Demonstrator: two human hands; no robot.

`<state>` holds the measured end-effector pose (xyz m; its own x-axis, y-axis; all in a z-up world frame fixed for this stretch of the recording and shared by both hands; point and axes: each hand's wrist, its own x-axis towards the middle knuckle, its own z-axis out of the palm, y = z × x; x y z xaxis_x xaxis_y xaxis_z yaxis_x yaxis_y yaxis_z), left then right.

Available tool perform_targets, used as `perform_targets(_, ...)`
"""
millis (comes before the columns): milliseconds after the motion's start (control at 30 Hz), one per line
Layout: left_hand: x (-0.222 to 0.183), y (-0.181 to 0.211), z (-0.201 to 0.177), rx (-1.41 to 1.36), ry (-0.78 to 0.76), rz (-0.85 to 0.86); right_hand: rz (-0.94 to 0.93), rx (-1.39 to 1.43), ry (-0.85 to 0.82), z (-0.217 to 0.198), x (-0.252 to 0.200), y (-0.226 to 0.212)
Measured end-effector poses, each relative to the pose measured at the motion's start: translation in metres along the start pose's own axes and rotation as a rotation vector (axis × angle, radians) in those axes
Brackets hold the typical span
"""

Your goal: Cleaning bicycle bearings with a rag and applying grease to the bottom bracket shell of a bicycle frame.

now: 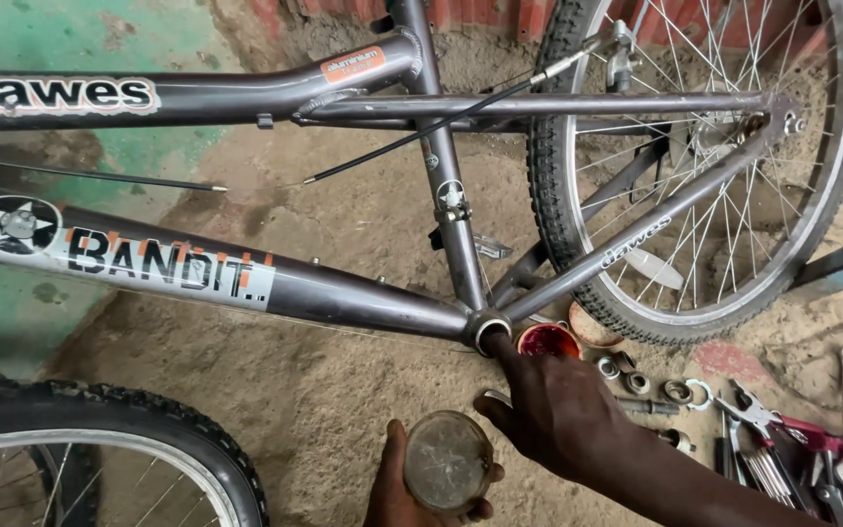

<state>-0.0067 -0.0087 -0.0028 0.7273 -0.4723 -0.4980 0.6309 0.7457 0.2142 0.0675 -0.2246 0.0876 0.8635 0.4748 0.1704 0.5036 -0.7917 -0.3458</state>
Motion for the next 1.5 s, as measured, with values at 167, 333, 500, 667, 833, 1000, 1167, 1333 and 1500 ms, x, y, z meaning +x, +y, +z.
perform_targets(167,-0.007,-0.001,0.024,0.080,-0.017,0.083,0.329,0.081,-0.373,-0.043,-0.003,-0.028)
perform_targets(333,-0.014,-0.006,0.035,0.128,0.072,0.126,0.409,0.250,-0.411,-0.051,-0.032,-0.032)
perform_targets(500,-0.009,0.000,0.039,0.143,-0.015,0.124,0.460,0.450,-0.310,-0.053,-0.035,-0.027)
perform_targets(667,-0.017,0.001,0.065,0.220,0.061,0.240,0.306,0.632,-0.098,-0.051,-0.043,-0.023)
perform_targets(833,-0.019,0.004,0.090,0.239,0.084,0.276,0.677,1.186,-0.169,-0.050,-0.051,-0.009)
perform_targets(1000,-0.022,0.004,0.099,0.244,0.055,0.289,0.727,1.628,-0.085,-0.039,-0.058,0.000)
perform_targets(1167,-0.023,0.003,0.098,0.239,0.064,0.282,0.753,1.541,-0.088,-0.035,-0.063,0.002)
perform_targets(1333,-0.021,0.008,0.074,0.225,-0.004,0.333,0.811,1.566,0.050,-0.020,-0.069,0.018)
perform_targets(1500,-0.023,0.033,0.037,0.225,0.132,0.401,0.965,1.638,0.295,0.004,-0.079,0.055)
